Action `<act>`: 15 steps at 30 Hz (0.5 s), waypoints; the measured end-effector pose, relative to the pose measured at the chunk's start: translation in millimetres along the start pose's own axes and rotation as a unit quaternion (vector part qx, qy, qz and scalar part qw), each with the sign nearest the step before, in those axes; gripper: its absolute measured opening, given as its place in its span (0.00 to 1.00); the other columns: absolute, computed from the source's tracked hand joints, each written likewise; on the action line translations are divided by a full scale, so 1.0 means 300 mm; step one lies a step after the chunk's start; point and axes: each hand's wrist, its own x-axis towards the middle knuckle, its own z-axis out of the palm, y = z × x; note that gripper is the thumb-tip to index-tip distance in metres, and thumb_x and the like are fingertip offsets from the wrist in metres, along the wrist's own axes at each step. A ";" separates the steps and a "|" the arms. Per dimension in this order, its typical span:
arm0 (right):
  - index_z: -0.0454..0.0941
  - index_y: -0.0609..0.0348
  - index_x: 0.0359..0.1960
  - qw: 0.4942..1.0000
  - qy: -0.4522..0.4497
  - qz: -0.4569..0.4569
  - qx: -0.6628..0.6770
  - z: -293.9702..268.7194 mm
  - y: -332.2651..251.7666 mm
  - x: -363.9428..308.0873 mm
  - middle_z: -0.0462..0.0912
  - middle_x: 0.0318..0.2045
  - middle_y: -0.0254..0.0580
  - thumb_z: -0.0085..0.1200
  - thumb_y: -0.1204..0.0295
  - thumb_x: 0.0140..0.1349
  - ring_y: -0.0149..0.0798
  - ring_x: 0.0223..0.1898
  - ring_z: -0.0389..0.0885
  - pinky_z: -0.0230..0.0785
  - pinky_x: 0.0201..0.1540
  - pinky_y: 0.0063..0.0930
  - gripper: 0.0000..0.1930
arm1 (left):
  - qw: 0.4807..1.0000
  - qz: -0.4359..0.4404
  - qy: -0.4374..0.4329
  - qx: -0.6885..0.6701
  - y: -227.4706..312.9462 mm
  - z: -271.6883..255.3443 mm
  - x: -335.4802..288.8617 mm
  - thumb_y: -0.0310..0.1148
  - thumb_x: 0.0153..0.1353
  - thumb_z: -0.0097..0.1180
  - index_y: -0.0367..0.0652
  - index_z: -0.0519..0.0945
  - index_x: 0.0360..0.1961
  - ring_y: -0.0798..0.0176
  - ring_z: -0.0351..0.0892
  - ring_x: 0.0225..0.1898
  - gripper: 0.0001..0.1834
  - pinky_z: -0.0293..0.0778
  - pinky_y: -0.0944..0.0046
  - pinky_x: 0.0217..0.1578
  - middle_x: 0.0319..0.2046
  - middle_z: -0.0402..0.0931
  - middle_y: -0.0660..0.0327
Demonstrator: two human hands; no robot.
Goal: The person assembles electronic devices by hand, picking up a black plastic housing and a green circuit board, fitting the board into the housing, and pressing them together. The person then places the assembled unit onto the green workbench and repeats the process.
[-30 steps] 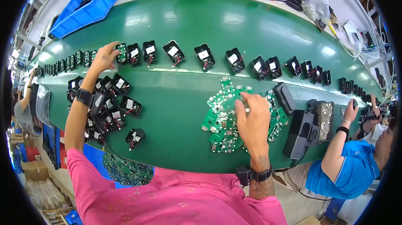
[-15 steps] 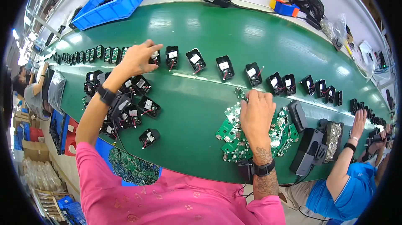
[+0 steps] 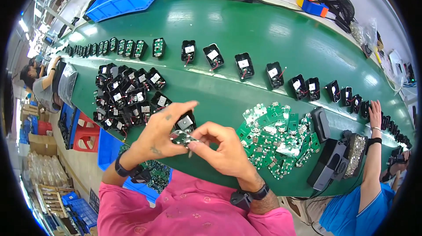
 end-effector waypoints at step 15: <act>0.74 0.67 0.40 0.971 0.176 0.027 0.160 0.032 0.033 -0.055 0.82 0.35 0.40 0.57 0.83 0.63 0.27 0.36 0.82 0.80 0.39 0.23 0.06 | 0.782 -0.209 0.133 -0.572 0.035 0.298 -0.114 0.20 0.55 0.63 0.36 0.66 0.65 0.63 0.72 0.57 0.35 0.75 0.60 0.54 0.59 0.66 0.57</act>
